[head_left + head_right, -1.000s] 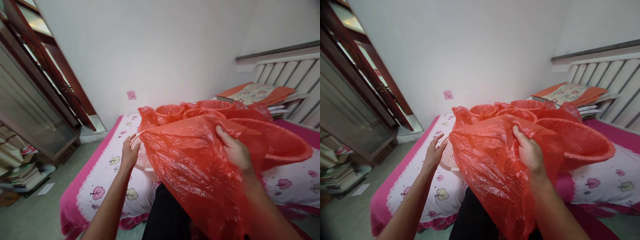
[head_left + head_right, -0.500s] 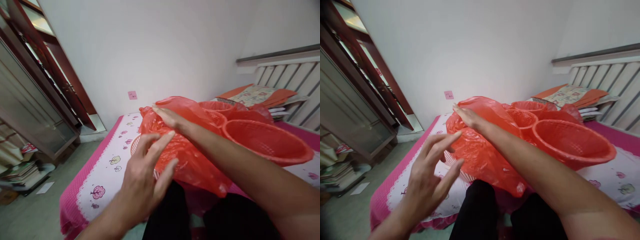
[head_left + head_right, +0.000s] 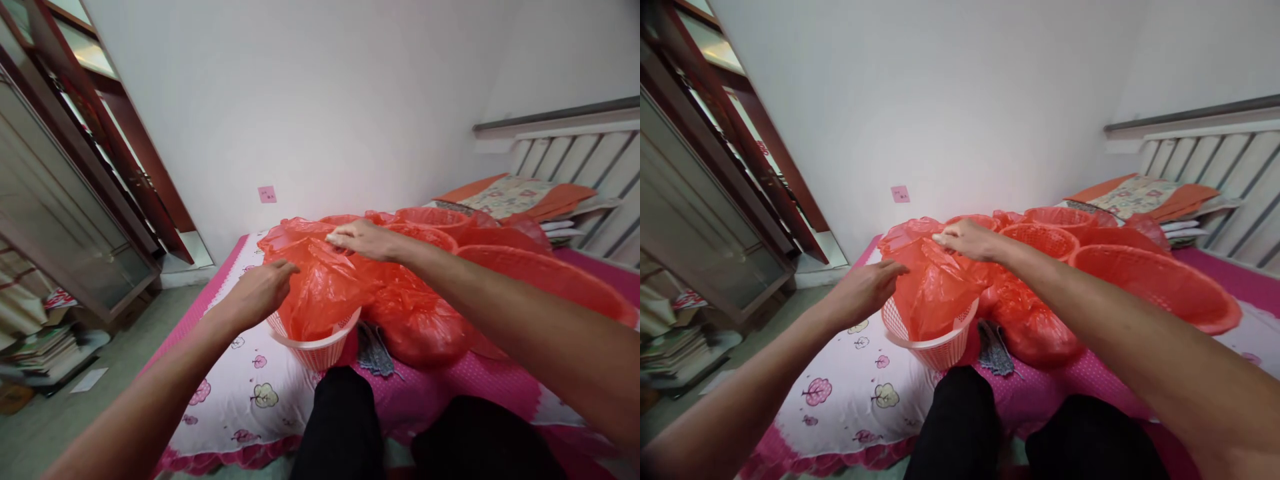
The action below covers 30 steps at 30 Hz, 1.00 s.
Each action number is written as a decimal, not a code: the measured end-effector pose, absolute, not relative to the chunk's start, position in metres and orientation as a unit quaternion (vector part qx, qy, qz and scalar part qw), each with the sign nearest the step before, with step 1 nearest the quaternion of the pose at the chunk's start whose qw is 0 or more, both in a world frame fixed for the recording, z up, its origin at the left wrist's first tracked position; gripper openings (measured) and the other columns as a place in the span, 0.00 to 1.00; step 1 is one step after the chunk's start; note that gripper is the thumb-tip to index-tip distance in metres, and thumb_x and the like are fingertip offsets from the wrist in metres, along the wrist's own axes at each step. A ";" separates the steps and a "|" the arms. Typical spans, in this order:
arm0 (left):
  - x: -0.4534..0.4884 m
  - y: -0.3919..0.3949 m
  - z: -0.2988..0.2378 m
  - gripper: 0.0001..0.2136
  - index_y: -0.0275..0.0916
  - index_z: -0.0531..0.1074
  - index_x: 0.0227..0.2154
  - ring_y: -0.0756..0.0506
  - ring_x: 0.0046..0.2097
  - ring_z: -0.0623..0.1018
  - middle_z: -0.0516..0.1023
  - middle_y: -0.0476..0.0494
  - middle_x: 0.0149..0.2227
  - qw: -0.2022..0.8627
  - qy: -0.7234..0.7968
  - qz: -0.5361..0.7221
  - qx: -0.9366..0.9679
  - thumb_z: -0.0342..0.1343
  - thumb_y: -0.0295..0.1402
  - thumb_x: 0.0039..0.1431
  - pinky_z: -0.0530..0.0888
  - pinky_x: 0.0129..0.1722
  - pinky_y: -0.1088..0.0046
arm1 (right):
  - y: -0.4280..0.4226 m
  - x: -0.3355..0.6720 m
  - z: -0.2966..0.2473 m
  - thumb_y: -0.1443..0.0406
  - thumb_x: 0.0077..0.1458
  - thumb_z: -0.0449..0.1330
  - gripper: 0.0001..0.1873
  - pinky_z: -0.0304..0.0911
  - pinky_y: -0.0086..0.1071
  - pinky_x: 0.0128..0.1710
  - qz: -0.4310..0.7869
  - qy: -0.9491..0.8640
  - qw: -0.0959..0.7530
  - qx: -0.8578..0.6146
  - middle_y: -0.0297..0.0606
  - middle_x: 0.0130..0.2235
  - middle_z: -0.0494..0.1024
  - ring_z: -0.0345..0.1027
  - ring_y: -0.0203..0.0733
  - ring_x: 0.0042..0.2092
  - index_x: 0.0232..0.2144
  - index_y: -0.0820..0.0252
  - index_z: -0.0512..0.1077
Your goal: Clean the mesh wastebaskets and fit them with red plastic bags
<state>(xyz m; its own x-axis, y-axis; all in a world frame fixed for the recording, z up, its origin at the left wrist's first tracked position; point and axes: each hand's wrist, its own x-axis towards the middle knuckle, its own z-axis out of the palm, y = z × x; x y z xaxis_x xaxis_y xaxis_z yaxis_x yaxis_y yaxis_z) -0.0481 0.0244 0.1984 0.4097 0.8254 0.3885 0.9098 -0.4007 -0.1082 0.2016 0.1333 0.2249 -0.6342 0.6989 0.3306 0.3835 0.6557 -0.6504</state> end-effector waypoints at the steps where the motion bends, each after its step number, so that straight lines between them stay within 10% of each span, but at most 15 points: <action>1: -0.052 0.027 0.200 0.18 0.39 0.75 0.54 0.44 0.39 0.83 0.83 0.38 0.49 0.163 -0.530 -0.159 -0.817 0.47 0.24 0.67 0.78 0.40 0.66 | 0.134 0.207 0.220 0.58 0.69 0.56 0.16 0.69 0.38 0.46 0.234 -0.873 0.301 -0.306 0.43 0.40 0.84 0.76 0.44 0.41 0.35 0.62 0.78; 8: -0.045 0.086 0.212 0.37 0.42 0.62 0.68 0.38 0.69 0.69 0.71 0.37 0.68 0.157 -0.489 -0.155 -0.844 0.50 0.17 0.54 0.67 0.67 0.54 | 0.164 0.224 0.194 0.63 0.54 0.71 0.23 0.64 0.47 0.59 0.017 -0.808 0.334 -0.485 0.53 0.55 0.78 0.70 0.59 0.58 0.51 0.62 0.76; 14: -0.049 0.125 0.189 0.25 0.37 0.74 0.57 0.39 0.47 0.82 0.84 0.35 0.46 0.118 -0.563 -0.083 -0.814 0.51 0.21 0.57 0.75 0.47 0.63 | 0.179 0.221 0.169 0.69 0.57 0.66 0.03 0.61 0.30 0.37 0.061 -0.799 0.303 -0.515 0.40 0.35 0.81 0.73 0.42 0.37 0.32 0.59 0.74; 18: -0.071 0.126 0.211 0.10 0.39 0.76 0.36 0.40 0.41 0.79 0.83 0.36 0.40 0.161 -0.607 -0.121 -0.768 0.50 0.23 0.59 0.70 0.42 0.64 | 0.189 0.226 0.178 0.66 0.64 0.58 0.08 0.59 0.31 0.37 0.047 -0.774 0.355 -0.522 0.38 0.33 0.78 0.69 0.41 0.35 0.31 0.59 0.72; 30: -0.123 0.070 0.170 0.11 0.42 0.72 0.28 0.45 0.33 0.76 0.79 0.46 0.30 0.078 -0.604 -0.141 -0.781 0.46 0.24 0.57 0.66 0.33 0.70 | 0.181 0.238 0.147 0.65 0.58 0.61 0.13 0.53 0.29 0.26 0.235 -0.750 0.324 -0.527 0.28 0.21 0.67 0.60 0.34 0.25 0.22 0.57 0.66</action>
<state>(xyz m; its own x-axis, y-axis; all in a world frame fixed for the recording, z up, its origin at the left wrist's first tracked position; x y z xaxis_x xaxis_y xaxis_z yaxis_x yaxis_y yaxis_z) -0.1231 0.0696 0.1701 0.2316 0.9206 0.3143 0.9645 -0.2594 0.0493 0.2383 0.1807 0.1468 -0.2348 0.9427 0.2370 0.6381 0.3334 -0.6940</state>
